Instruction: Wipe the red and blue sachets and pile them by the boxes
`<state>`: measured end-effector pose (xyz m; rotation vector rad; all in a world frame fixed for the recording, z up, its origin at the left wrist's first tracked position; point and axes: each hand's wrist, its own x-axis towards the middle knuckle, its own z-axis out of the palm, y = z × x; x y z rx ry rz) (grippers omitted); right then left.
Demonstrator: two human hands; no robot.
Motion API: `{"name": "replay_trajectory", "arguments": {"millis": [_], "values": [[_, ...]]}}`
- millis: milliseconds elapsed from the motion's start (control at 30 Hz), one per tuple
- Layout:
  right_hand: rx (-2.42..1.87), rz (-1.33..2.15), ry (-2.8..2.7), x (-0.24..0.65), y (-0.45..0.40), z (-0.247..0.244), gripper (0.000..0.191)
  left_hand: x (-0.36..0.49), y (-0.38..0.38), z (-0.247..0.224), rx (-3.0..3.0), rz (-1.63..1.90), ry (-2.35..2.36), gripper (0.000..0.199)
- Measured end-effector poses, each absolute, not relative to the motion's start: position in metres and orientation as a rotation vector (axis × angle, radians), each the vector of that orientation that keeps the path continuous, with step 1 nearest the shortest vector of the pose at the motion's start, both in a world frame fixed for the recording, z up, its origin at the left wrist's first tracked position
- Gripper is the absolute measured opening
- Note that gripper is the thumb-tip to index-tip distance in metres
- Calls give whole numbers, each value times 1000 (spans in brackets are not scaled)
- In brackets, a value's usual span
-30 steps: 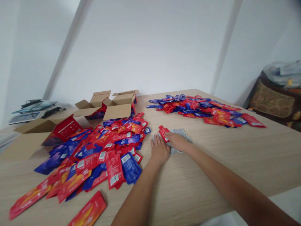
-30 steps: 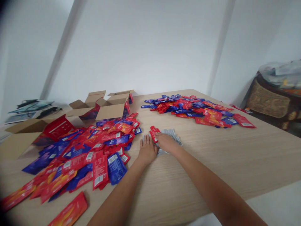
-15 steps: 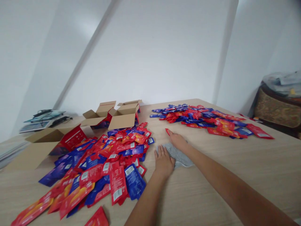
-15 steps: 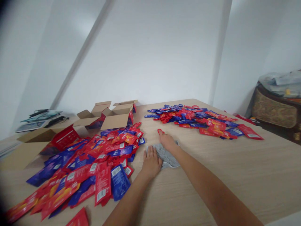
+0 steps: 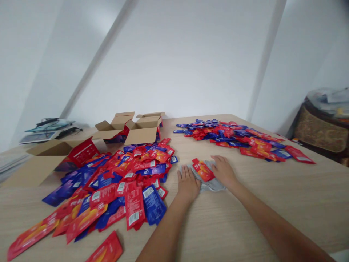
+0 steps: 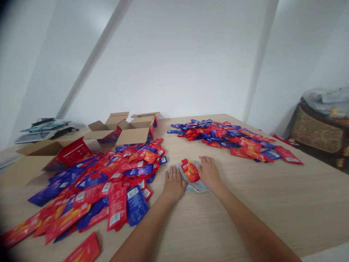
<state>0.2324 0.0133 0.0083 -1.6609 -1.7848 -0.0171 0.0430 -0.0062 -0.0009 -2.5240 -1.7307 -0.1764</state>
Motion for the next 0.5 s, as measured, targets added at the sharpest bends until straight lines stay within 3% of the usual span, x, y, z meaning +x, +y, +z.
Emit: {"name": "replay_trajectory", "arguments": {"millis": [233, 500], "values": [[-1591, -18, -2327, 201, 2, 7, 45, 41, -6, -2, -2536, -208, -1705, 60], [-1713, -60, -2542, 197, -34, 31, 40, 43, -8, 4, -2529, -163, -1740, 59]]}}
